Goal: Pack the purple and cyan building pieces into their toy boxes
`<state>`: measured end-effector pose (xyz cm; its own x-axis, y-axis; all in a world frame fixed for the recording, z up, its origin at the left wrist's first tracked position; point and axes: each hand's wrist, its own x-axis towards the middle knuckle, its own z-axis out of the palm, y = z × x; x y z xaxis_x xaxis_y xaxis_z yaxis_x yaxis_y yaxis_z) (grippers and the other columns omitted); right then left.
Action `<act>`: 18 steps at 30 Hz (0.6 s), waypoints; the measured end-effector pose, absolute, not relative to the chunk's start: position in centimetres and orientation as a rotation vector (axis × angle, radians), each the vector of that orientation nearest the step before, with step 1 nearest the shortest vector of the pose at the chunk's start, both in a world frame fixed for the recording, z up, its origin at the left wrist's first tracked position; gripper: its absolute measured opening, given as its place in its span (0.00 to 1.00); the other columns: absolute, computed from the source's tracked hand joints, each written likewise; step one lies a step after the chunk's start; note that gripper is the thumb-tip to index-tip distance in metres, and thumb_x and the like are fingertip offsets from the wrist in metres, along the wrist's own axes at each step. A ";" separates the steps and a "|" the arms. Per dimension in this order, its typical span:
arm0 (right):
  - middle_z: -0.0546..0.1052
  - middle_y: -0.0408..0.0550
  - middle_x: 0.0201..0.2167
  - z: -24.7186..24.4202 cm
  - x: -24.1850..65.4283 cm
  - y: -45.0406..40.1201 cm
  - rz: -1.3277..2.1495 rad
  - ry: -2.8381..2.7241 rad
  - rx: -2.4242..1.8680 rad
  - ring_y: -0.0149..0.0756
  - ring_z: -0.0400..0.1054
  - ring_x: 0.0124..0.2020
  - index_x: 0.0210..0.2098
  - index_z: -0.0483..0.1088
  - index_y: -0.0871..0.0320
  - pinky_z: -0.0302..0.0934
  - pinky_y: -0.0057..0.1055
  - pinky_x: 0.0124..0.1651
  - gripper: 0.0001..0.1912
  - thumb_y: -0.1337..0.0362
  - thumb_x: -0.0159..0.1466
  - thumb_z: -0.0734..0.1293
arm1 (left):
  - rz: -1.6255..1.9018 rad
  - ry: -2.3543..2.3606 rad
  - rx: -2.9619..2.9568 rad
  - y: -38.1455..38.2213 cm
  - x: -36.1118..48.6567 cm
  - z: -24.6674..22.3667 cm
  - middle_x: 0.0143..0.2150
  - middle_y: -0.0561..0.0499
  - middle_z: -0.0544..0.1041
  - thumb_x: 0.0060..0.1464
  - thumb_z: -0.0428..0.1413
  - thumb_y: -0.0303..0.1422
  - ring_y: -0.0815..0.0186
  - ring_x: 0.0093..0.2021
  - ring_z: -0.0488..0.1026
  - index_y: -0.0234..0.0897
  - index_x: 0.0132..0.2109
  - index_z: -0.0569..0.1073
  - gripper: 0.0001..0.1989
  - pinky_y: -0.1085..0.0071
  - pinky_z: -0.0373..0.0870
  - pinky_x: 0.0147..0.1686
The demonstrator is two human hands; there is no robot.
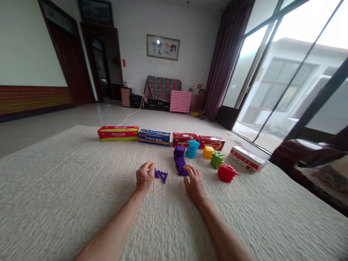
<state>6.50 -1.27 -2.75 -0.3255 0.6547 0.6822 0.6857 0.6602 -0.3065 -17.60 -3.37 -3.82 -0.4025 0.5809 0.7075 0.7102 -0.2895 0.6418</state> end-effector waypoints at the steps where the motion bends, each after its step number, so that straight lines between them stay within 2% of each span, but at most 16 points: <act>1: 0.72 0.54 0.52 -2.7 6.4 -1.2 -0.051 -2.070 -1.042 0.45 0.63 0.54 0.51 0.67 0.58 0.59 0.45 0.56 0.24 0.75 0.55 0.60 | -1.802 -1.839 -1.638 -3.3 -17.7 -3.9 0.35 0.47 0.82 0.53 0.51 0.31 0.62 0.37 0.78 0.36 0.36 0.77 0.11 0.68 0.74 0.39; 6: 0.69 0.56 0.56 -2.7 6.2 -0.8 -0.073 -2.107 -1.038 0.47 0.60 0.57 0.52 0.67 0.59 0.58 0.48 0.56 0.25 0.74 0.55 0.61 | -1.725 -1.870 -1.756 -3.1 -17.9 -4.0 0.36 0.46 0.81 0.52 0.50 0.30 0.62 0.37 0.78 0.35 0.36 0.77 0.11 0.67 0.74 0.40; 9: 0.69 0.57 0.55 -2.5 5.5 -1.3 -0.056 -2.090 -0.959 0.46 0.61 0.56 0.51 0.67 0.59 0.58 0.47 0.57 0.24 0.76 0.55 0.60 | -1.594 -1.840 -1.869 -3.1 -18.0 -4.1 0.36 0.46 0.80 0.50 0.49 0.25 0.61 0.38 0.77 0.35 0.36 0.77 0.12 0.66 0.73 0.42; 13: 0.69 0.56 0.54 -2.1 2.9 -3.3 0.045 -2.178 -0.804 0.43 0.62 0.56 0.51 0.66 0.59 0.59 0.45 0.58 0.24 0.77 0.56 0.59 | -1.416 -1.776 -2.062 -3.2 -18.0 -4.3 0.42 0.46 0.79 0.42 0.48 0.20 0.61 0.45 0.74 0.36 0.38 0.78 0.18 0.64 0.69 0.51; 18: 0.63 0.59 0.60 -1.8 -0.2 -5.5 0.148 -2.380 -0.722 0.46 0.56 0.60 0.55 0.62 0.60 0.55 0.48 0.61 0.24 0.72 0.58 0.62 | -1.166 -1.773 -2.277 -3.6 -17.7 -4.0 0.45 0.46 0.78 0.43 0.47 0.20 0.61 0.48 0.72 0.37 0.41 0.77 0.20 0.63 0.66 0.54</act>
